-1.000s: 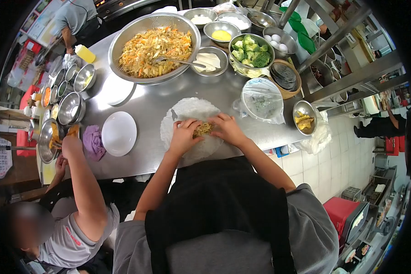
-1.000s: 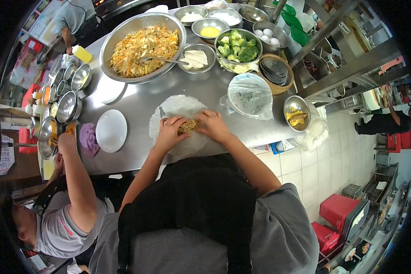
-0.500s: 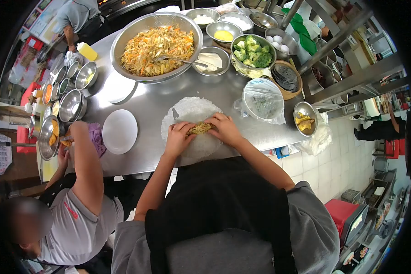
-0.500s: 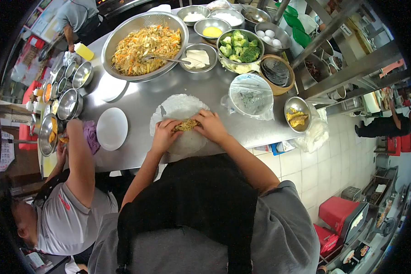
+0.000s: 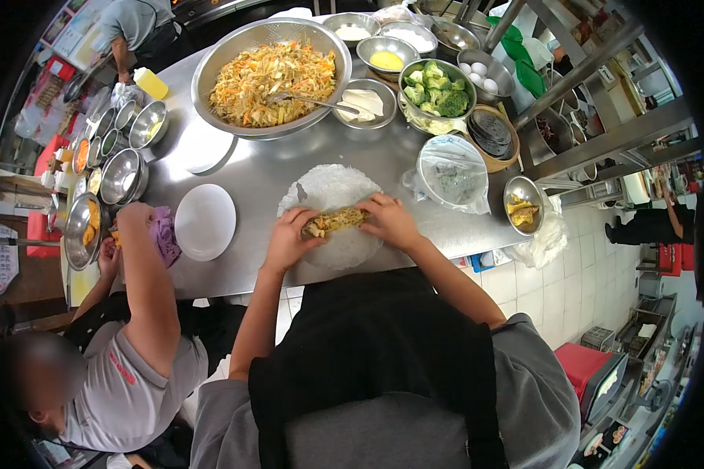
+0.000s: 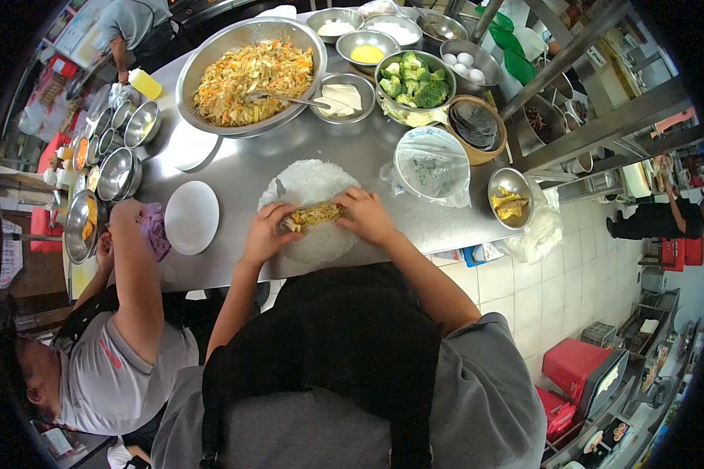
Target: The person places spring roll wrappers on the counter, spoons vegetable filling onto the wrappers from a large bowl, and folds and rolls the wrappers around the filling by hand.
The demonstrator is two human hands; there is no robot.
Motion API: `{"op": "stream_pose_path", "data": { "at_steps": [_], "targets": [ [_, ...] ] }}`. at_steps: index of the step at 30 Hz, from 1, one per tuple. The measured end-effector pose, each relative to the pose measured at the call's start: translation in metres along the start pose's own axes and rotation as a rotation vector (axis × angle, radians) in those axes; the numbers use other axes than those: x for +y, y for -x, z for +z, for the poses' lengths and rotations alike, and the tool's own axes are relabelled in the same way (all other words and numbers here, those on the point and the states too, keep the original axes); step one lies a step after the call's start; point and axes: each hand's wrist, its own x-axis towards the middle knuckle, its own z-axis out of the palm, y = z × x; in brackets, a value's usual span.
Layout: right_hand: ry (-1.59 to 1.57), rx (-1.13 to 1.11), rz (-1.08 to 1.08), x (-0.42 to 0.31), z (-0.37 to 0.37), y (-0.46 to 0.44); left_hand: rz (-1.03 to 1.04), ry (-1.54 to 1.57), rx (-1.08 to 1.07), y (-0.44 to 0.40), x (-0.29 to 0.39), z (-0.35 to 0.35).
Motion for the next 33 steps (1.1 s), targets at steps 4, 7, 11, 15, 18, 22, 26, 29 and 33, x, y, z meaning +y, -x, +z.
{"op": "stream_pose_path", "data": {
  "at_steps": [4, 7, 11, 15, 18, 22, 26, 29, 33],
  "targets": [
    [-0.004, 0.000, 0.001, -0.002, 0.002, -0.001, 0.016, -0.008, 0.036, 0.002, -0.007, 0.009],
    [-0.004, -0.008, 0.012, -0.001, 0.002, -0.001, 0.021, 0.010, 0.022, 0.001, -0.008, 0.008],
    [-0.013, 0.023, -0.012, -0.006, 0.002, -0.001, 0.055, -0.009, 0.036, -0.006, 0.020, -0.005],
    [-0.012, -0.024, -0.060, -0.003, 0.005, -0.006, -0.002, 0.015, -0.053, -0.003, -0.004, 0.007],
    [-0.087, -0.062, -0.029, -0.002, 0.006, -0.008, -0.034, 0.074, -0.092, 0.000, -0.005, 0.002],
    [-0.250, -0.055, -0.043, 0.004, 0.000, -0.008, -0.049, 0.138, -0.105, 0.001, 0.015, -0.017],
    [-0.331, -0.023, -0.110, 0.011, 0.001, -0.009, -0.036, 0.107, -0.067, 0.005, 0.009, -0.011],
    [-0.315, -0.014, -0.094, 0.013, 0.000, -0.009, -0.008, 0.068, -0.010, 0.006, -0.001, -0.002],
    [-0.230, 0.073, -0.107, 0.008, 0.006, -0.007, -0.019, 0.091, -0.001, 0.008, -0.003, 0.001]
  ]
}}
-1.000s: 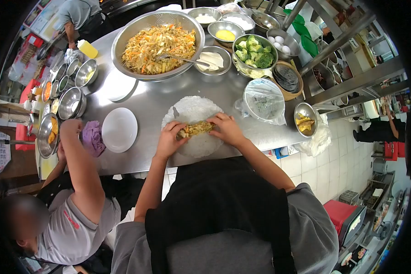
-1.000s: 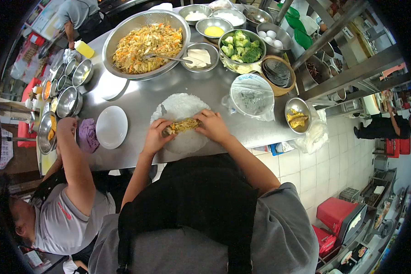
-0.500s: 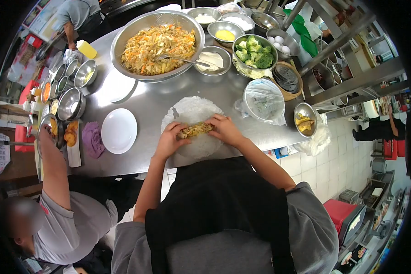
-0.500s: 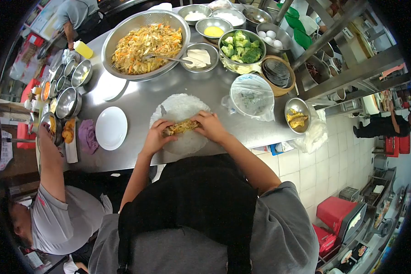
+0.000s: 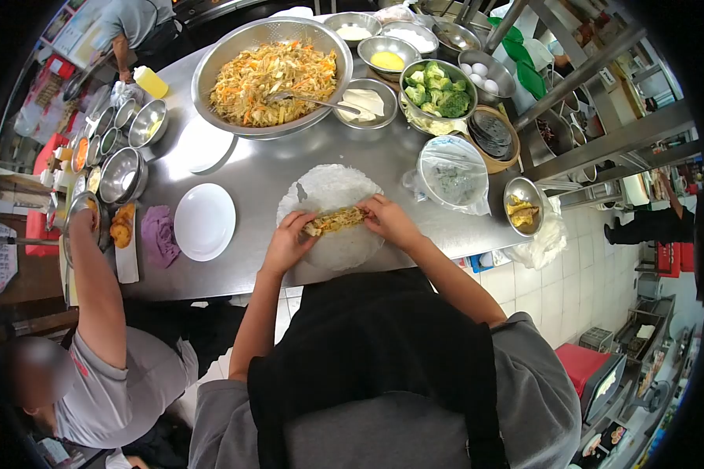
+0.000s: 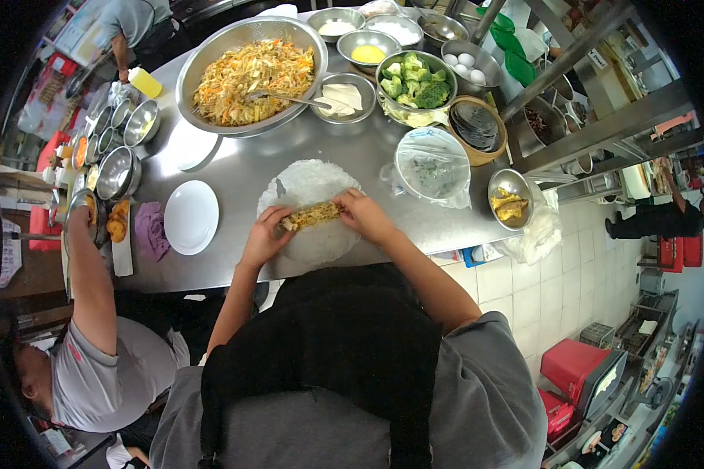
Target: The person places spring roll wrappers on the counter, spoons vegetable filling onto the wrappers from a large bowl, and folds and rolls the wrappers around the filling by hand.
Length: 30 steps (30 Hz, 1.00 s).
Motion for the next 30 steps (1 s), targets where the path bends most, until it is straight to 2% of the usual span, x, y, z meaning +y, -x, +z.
{"op": "stream_pose_path", "data": {
  "at_steps": [5, 7, 13, 16, 19, 22, 25, 30],
  "targets": [
    [-0.113, 0.033, 0.031, 0.001, 0.002, 0.004, -0.091, 0.084, -0.004, 0.002, 0.008, -0.004],
    [-0.195, 0.018, 0.095, 0.003, -0.001, 0.007, -0.040, 0.032, 0.033, 0.002, 0.009, -0.003],
    [-0.042, 0.048, 0.049, -0.002, 0.004, 0.002, -0.044, 0.017, 0.028, -0.001, 0.003, 0.004],
    [-0.159, 0.096, 0.124, 0.007, 0.004, 0.005, -0.006, -0.033, 0.056, -0.001, 0.021, -0.006],
    [-0.114, 0.082, 0.312, 0.010, -0.007, 0.004, 0.066, -0.121, 0.049, -0.009, 0.030, 0.002],
    [-0.001, 0.071, 0.307, 0.001, -0.013, 0.000, 0.125, -0.248, 0.012, -0.023, 0.032, 0.020],
    [0.119, 0.126, 0.147, 0.000, -0.011, -0.001, 0.143, -0.306, -0.008, -0.034, 0.034, 0.039],
    [-0.027, 0.069, 0.136, -0.006, -0.005, 0.000, 0.151, -0.333, -0.029, -0.045, 0.037, 0.051]
  ]
}}
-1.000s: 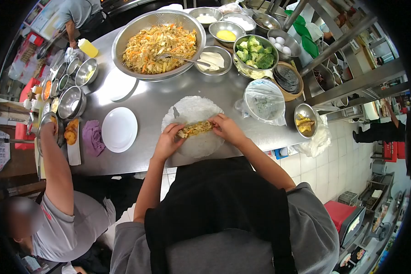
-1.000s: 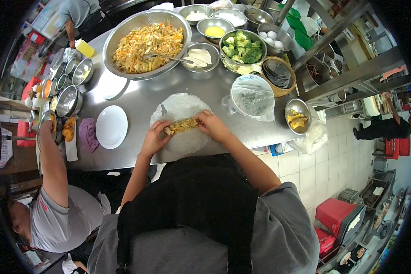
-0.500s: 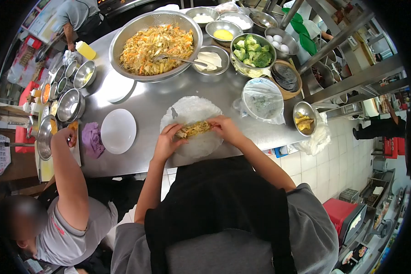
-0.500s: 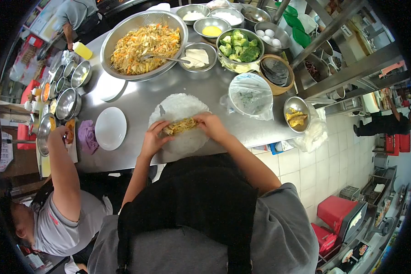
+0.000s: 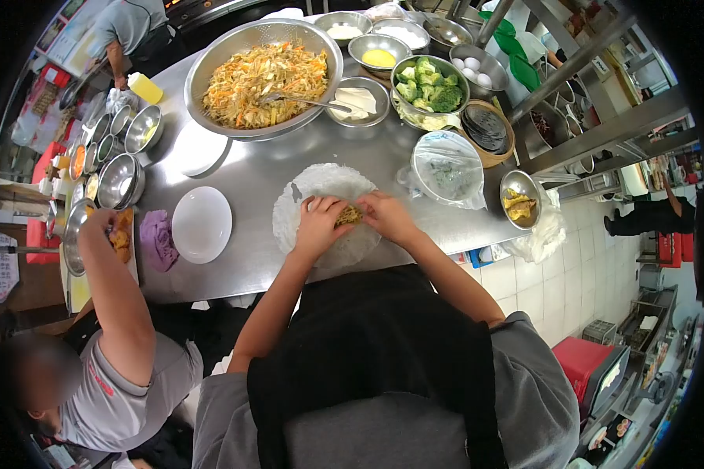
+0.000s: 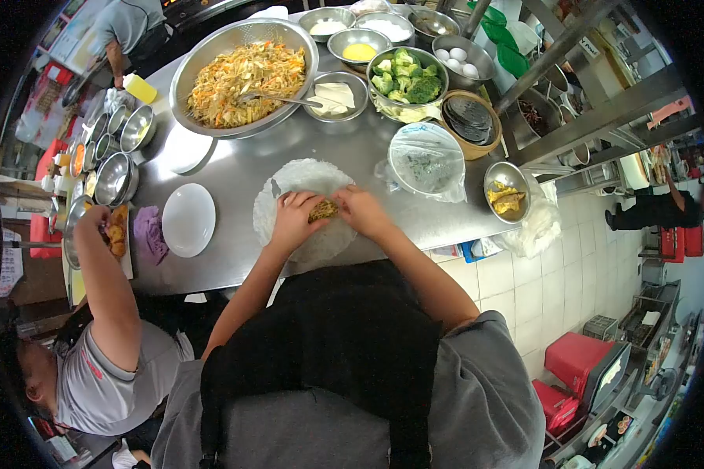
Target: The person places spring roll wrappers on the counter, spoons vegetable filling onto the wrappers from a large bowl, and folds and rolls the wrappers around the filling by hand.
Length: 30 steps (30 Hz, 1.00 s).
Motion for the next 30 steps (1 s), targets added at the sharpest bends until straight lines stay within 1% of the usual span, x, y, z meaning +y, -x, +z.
{"op": "stream_pose_path", "data": {
  "at_steps": [1, 4, 7, 8, 10, 11, 13, 16, 19, 22, 25, 30],
  "targets": [
    [-0.030, -0.013, 0.013, 0.000, 0.003, 0.001, 0.001, 0.000, -0.008, -0.001, -0.002, 0.004],
    [0.015, 0.055, -0.010, 0.004, 0.016, 0.004, 0.014, -0.002, -0.006, -0.002, -0.006, 0.015],
    [-0.034, 0.052, -0.014, 0.007, 0.017, 0.007, 0.015, -0.004, 0.002, -0.002, -0.005, 0.015],
    [-0.056, 0.086, 0.020, 0.013, 0.018, 0.007, 0.012, -0.006, 0.003, -0.002, -0.004, 0.014],
    [-0.098, 0.155, 0.090, 0.031, 0.016, 0.009, 0.011, -0.008, 0.089, -0.001, 0.003, 0.009],
    [0.009, 0.185, 0.124, 0.036, 0.012, 0.012, 0.009, -0.009, 0.132, -0.001, 0.006, 0.006],
    [0.224, 0.242, 0.190, 0.028, -0.004, 0.016, 0.009, -0.025, 0.073, -0.002, 0.007, 0.003],
    [0.319, 0.202, 0.376, 0.011, -0.010, 0.018, -0.007, -0.047, 0.038, -0.003, 0.005, 0.009],
    [0.330, 0.198, 0.407, 0.009, -0.001, 0.016, -0.004, -0.058, 0.080, -0.003, 0.008, 0.011],
    [0.281, 0.159, 0.422, 0.013, 0.002, 0.014, 0.007, -0.055, 0.094, -0.002, 0.010, 0.008],
    [0.223, 0.232, 0.390, 0.016, 0.009, 0.013, 0.002, -0.074, 0.074, -0.001, 0.007, 0.012],
    [0.032, 0.261, 0.333, 0.027, 0.011, 0.011, -0.020, -0.064, 0.069, 0.000, 0.007, 0.015]
  ]
}}
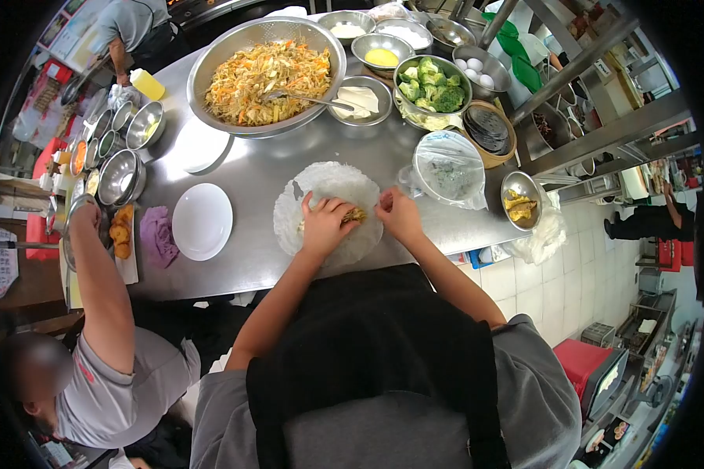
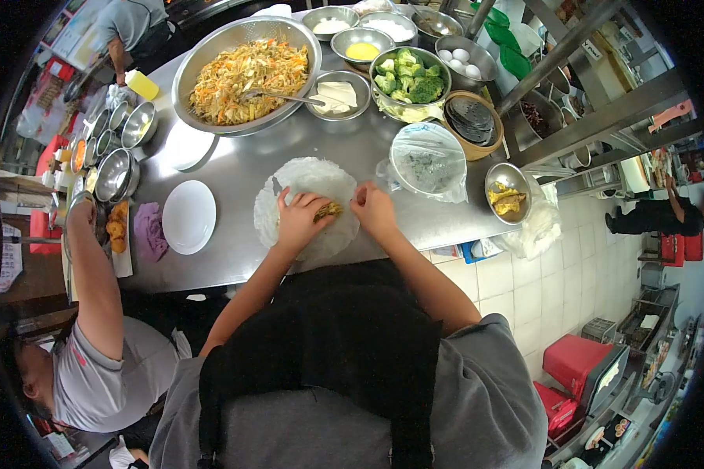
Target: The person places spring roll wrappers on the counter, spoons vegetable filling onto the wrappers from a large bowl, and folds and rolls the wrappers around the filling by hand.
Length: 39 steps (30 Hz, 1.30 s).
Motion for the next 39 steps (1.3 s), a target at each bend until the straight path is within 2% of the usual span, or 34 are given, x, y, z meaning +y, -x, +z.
{"op": "stream_pose_path", "data": {
  "at_steps": [5, 11, 14, 17, 20, 34, 37, 39],
  "targets": [
    [-0.070, -0.020, -0.002, -0.007, 0.000, 0.000, 0.006, 0.016, 0.040, 0.006, 0.003, -0.010],
    [-0.226, -0.086, -0.064, -0.048, 0.000, 0.002, -0.226, 0.114, 0.115, 0.008, -0.005, -0.038],
    [-0.285, -0.133, -0.104, -0.060, 0.014, 0.003, -0.469, 0.651, 0.076, 0.000, -0.011, -0.040],
    [-0.281, -0.133, -0.130, -0.067, 0.023, 0.003, -0.477, 0.730, 0.040, -0.004, -0.020, -0.030],
    [-0.276, -0.130, -0.134, -0.061, 0.032, 0.004, -0.538, 0.642, -0.044, -0.010, -0.017, -0.032],
    [-0.321, -0.194, -0.043, -0.056, 0.012, 0.008, -0.584, 0.387, -0.148, -0.028, -0.012, -0.025],
    [-0.344, -0.086, -0.168, -0.042, 0.011, -0.003, -0.574, 0.366, -0.149, -0.027, -0.011, -0.028],
    [-0.214, -0.171, -0.243, -0.045, 0.003, -0.003, -0.566, 0.355, -0.149, -0.027, -0.010, -0.028]
  ]
}}
